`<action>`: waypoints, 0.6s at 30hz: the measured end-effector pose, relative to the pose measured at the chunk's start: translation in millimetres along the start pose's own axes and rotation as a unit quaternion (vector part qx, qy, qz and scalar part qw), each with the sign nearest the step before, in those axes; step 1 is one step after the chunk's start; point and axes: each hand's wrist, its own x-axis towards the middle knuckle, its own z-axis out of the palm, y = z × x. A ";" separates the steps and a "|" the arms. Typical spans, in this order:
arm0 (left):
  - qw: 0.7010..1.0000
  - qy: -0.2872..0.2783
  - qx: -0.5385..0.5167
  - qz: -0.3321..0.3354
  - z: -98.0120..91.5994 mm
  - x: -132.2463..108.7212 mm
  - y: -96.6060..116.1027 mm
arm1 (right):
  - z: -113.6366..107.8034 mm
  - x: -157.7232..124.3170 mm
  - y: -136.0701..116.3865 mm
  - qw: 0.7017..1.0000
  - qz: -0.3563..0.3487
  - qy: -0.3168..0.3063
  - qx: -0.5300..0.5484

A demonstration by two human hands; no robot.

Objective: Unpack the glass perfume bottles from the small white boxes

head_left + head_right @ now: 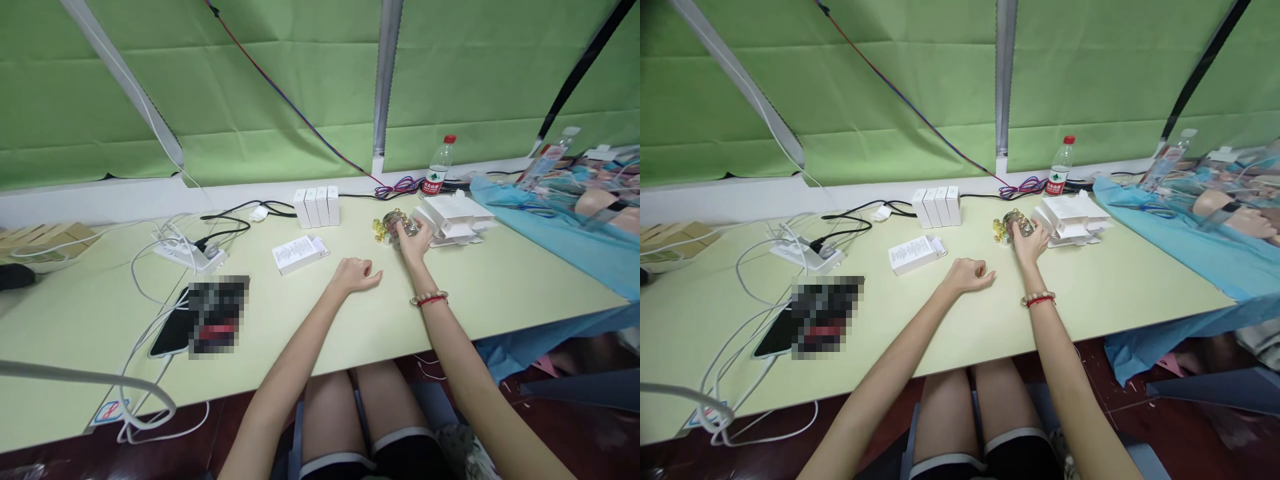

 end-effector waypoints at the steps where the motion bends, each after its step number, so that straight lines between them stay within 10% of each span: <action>1: 1.000 0.004 0.001 -0.010 0.1 0.7 -1.6 | 1.6 -0.6 0.2 1.000 0.009 -0.008 0.001; 12: 0.986 0.084 -0.063 -0.127 -2.2 4.2 -17.7 | -14.0 -16.9 -25.2 0.989 -0.115 0.089 -0.028; 18: 0.861 0.159 -0.417 -0.243 -4.2 13.5 -25.6 | -14.3 -44.1 -45.6 0.941 -0.300 -0.156 0.025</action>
